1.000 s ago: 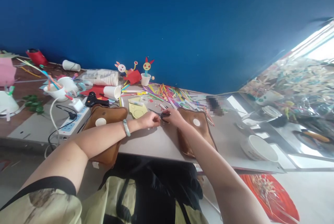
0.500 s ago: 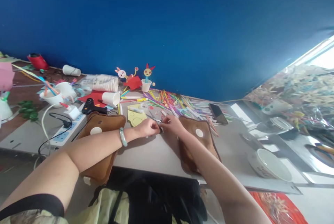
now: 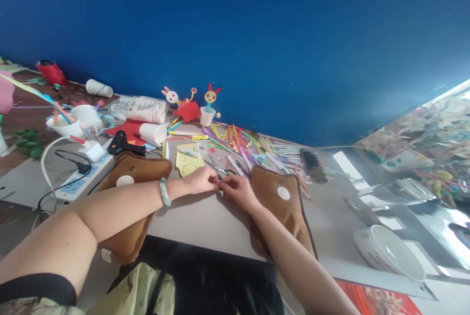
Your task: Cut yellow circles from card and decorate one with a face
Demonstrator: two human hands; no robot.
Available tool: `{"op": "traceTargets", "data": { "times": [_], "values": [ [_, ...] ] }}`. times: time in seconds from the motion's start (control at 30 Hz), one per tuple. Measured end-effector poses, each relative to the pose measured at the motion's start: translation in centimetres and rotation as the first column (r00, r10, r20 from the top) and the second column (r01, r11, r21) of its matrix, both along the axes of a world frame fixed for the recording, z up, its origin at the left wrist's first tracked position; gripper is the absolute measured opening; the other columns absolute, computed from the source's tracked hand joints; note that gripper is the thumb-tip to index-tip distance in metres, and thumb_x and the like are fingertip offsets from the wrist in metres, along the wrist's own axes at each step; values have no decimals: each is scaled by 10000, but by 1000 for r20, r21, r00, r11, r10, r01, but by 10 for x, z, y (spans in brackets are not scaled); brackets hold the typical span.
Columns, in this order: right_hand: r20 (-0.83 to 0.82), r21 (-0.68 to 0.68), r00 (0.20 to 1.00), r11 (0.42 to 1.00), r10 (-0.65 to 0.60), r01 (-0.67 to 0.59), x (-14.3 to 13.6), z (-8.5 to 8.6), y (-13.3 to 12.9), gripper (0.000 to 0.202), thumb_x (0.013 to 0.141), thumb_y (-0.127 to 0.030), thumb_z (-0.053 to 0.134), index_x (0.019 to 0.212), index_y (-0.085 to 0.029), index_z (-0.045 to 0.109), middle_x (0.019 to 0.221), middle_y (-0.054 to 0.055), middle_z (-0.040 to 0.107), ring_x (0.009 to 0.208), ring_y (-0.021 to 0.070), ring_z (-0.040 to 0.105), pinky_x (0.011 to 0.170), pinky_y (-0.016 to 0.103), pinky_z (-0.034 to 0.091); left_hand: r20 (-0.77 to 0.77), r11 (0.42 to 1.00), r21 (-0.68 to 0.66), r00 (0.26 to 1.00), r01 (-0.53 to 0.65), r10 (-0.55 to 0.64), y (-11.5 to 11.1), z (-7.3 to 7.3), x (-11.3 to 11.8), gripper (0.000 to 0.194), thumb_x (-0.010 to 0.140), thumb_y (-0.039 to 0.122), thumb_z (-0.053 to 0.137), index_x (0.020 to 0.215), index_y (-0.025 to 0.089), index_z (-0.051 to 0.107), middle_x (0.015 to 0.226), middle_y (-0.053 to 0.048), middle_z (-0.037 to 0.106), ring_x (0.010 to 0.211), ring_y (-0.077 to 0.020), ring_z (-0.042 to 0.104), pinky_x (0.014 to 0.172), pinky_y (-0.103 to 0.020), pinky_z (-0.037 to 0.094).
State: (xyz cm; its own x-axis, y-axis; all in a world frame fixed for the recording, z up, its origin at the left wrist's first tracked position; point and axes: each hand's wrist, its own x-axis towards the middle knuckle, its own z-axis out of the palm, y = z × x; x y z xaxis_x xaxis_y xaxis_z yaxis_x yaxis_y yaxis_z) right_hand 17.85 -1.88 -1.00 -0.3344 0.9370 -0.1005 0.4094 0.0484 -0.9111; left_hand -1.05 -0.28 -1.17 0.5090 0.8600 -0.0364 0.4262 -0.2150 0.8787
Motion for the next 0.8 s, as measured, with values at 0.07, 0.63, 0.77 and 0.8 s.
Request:
{"op": "traceTargets", "data": {
  "times": [0.07, 0.63, 0.77, 0.8],
  "values": [
    [-9, -12, 1000, 1000, 23, -24, 2, -2, -1, 230, 767, -393, 662, 755, -164, 642, 495, -29, 571, 446, 98, 512, 460, 216, 378, -39, 1000, -4, 999, 31, -31, -3, 3, 0, 131, 703, 195, 602, 724, 122, 709, 639, -21, 673, 623, -139, 598, 570, -219, 406],
    [120, 128, 983, 980, 137, -152, 8, 1, -6, 55, 750, -203, 671, 760, -151, 685, 621, -12, 622, 513, 73, 475, 490, 189, 375, -161, 980, -195, 985, 34, -66, -3, 8, -9, 204, 607, 162, 657, 807, 198, 632, 630, 21, 671, 577, -145, 630, 507, -210, 425],
    [94, 113, 983, 980, 154, -165, 6, 1, -11, 110, 774, -262, 688, 785, -153, 687, 606, -15, 599, 510, 75, 455, 491, 197, 367, -45, 967, -254, 998, 23, -35, -4, 8, -8, 202, 654, 181, 680, 842, 187, 606, 618, 22, 673, 540, -134, 635, 504, -212, 456],
    [93, 114, 983, 980, 156, -166, 5, 0, -12, 123, 779, -277, 689, 783, -154, 686, 599, -16, 592, 509, 76, 448, 491, 200, 362, -15, 963, -267, 999, 28, -33, -4, 8, -8, 199, 667, 189, 684, 846, 184, 599, 620, 19, 676, 536, -133, 638, 505, -213, 463]
  ]
}}
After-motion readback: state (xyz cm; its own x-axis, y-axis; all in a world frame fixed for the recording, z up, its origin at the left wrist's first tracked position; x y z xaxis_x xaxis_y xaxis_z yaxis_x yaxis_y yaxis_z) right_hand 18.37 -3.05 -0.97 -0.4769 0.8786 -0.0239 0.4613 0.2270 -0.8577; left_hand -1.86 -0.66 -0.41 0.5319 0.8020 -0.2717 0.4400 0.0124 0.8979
